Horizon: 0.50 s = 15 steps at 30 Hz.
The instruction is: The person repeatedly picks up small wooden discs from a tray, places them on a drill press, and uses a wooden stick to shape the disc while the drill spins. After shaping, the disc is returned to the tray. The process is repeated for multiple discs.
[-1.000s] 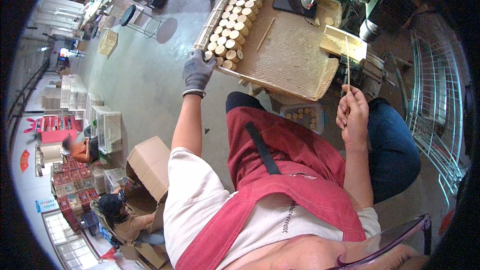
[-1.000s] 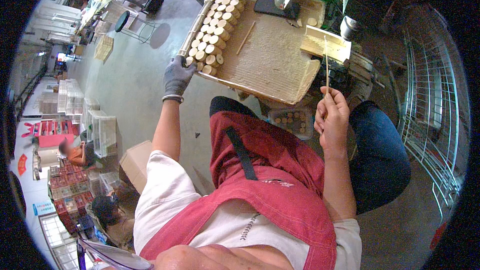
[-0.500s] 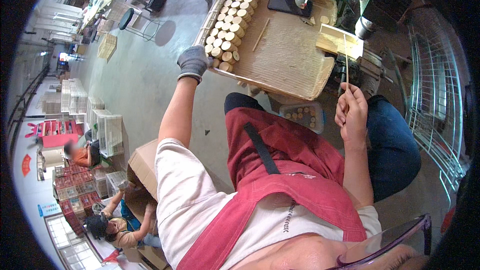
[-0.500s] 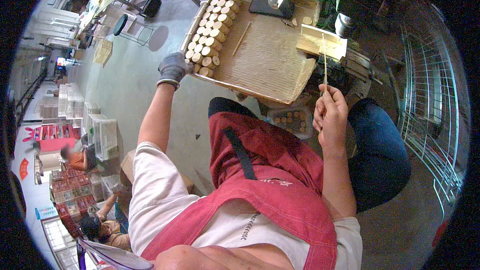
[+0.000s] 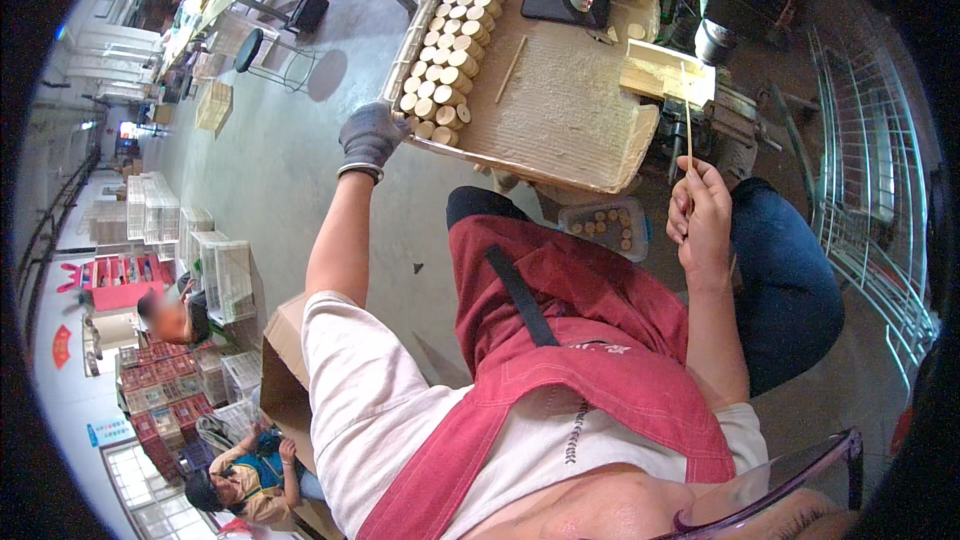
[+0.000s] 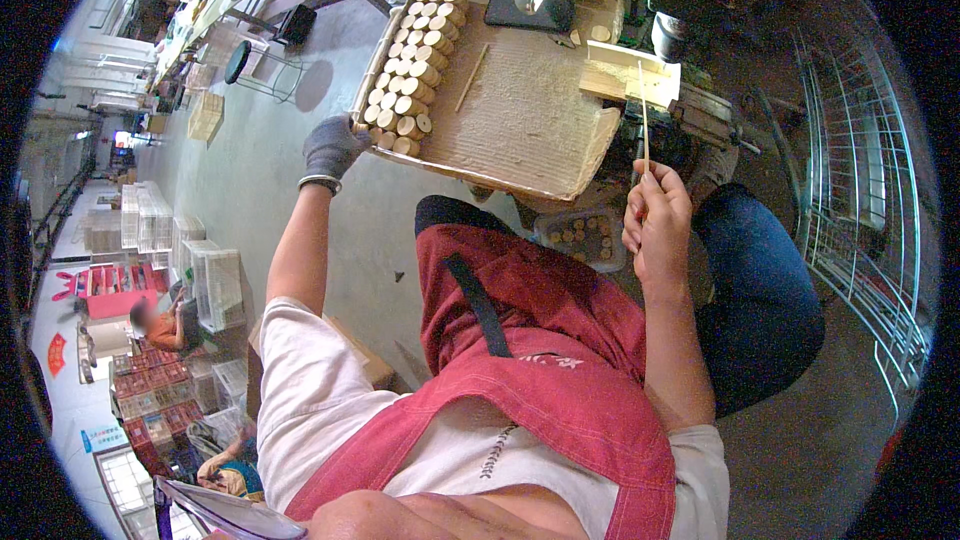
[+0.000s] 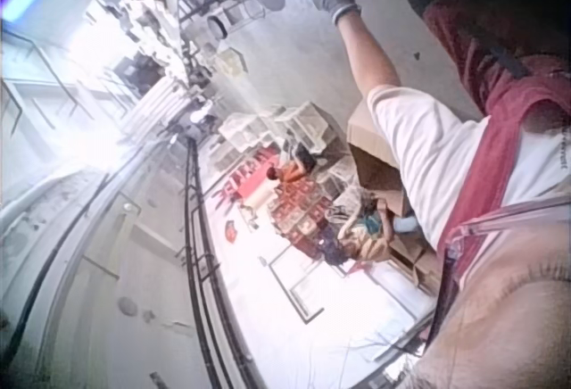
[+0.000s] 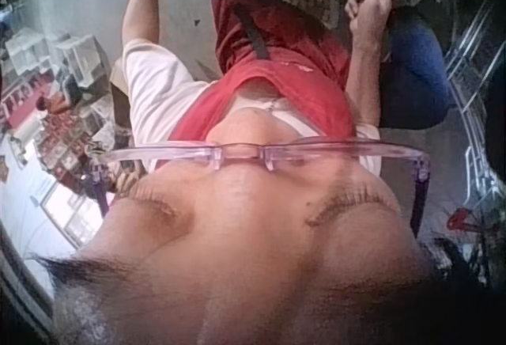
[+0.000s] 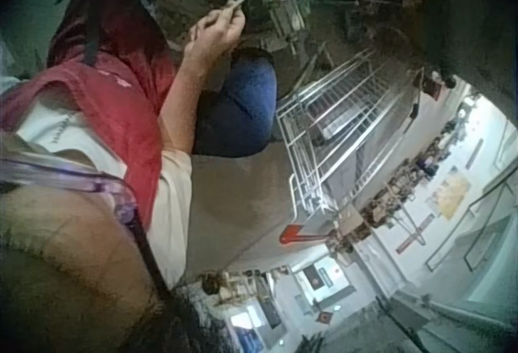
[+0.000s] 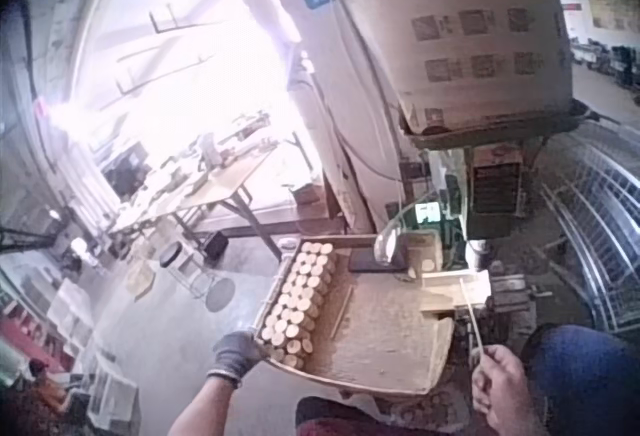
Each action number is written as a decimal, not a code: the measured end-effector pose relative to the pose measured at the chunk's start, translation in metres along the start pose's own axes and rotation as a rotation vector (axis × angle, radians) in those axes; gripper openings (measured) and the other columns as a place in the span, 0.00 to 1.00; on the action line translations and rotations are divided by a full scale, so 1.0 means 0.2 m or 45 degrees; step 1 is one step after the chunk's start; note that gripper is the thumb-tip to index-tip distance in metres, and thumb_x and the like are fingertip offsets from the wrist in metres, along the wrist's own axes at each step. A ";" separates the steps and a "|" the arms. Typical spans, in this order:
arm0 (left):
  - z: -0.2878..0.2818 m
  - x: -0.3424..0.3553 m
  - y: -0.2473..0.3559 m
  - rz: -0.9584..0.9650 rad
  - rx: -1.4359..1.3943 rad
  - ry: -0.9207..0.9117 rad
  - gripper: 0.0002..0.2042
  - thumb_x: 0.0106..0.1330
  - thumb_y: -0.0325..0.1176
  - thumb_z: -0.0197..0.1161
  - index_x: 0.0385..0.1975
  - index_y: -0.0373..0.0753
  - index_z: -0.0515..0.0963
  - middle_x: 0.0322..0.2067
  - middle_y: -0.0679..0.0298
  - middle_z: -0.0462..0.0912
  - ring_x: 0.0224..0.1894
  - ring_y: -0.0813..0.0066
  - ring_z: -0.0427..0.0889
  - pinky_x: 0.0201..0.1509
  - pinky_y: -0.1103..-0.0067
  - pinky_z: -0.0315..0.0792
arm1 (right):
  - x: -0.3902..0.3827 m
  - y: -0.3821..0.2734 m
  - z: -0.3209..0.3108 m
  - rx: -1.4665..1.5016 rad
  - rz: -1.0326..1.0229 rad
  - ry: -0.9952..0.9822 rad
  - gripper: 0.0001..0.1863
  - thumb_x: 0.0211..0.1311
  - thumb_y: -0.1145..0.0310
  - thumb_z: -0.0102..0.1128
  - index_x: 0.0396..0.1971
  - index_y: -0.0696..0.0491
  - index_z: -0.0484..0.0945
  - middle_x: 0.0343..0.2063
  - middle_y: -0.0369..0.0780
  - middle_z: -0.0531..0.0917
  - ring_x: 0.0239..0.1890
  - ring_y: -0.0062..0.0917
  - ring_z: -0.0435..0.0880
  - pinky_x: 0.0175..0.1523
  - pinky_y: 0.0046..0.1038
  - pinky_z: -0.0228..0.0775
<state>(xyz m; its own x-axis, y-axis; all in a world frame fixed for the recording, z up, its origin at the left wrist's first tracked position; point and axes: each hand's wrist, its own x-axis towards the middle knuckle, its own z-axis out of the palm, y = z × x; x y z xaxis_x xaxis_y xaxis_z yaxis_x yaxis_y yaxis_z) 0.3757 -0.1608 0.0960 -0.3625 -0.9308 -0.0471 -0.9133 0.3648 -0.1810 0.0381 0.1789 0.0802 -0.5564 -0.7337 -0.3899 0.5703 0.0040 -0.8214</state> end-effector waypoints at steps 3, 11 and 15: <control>-0.02 -0.02 -0.06 0.020 -0.167 0.186 0.18 0.56 0.48 0.63 0.31 0.37 0.84 0.30 0.45 0.83 0.35 0.49 0.84 0.38 0.59 0.76 | 0.01 0.02 -0.02 -0.033 -0.004 0.107 0.11 0.74 0.64 0.47 0.46 0.54 0.73 0.17 0.30 0.67 0.09 0.10 0.58 0.10 0.17 0.47; -0.14 -0.28 0.15 0.018 -1.712 -0.040 0.14 0.66 0.35 0.64 0.44 0.30 0.80 0.25 0.60 0.84 0.14 0.80 0.74 0.16 0.82 0.67 | 0.19 0.13 -0.01 0.096 0.067 0.339 0.10 0.74 0.64 0.47 0.45 0.54 0.68 0.19 0.32 0.68 0.08 0.15 0.60 0.08 0.24 0.52; -0.27 -0.34 0.56 0.231 -1.843 -0.235 0.13 0.67 0.34 0.64 0.44 0.30 0.80 0.27 0.60 0.84 0.16 0.81 0.75 0.18 0.83 0.68 | 0.29 0.11 0.02 0.003 0.086 0.296 0.10 0.74 0.64 0.46 0.45 0.55 0.68 0.19 0.33 0.68 0.09 0.15 0.60 0.09 0.24 0.53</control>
<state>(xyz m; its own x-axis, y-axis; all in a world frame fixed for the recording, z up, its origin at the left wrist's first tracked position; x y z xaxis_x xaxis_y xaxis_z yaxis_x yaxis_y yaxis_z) 0.2874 -0.0554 0.1310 -0.5632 -0.8198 -0.1035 -0.2848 0.0750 0.9556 0.0205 0.1341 0.0400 -0.6411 -0.5557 -0.5294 0.6120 0.0461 -0.7895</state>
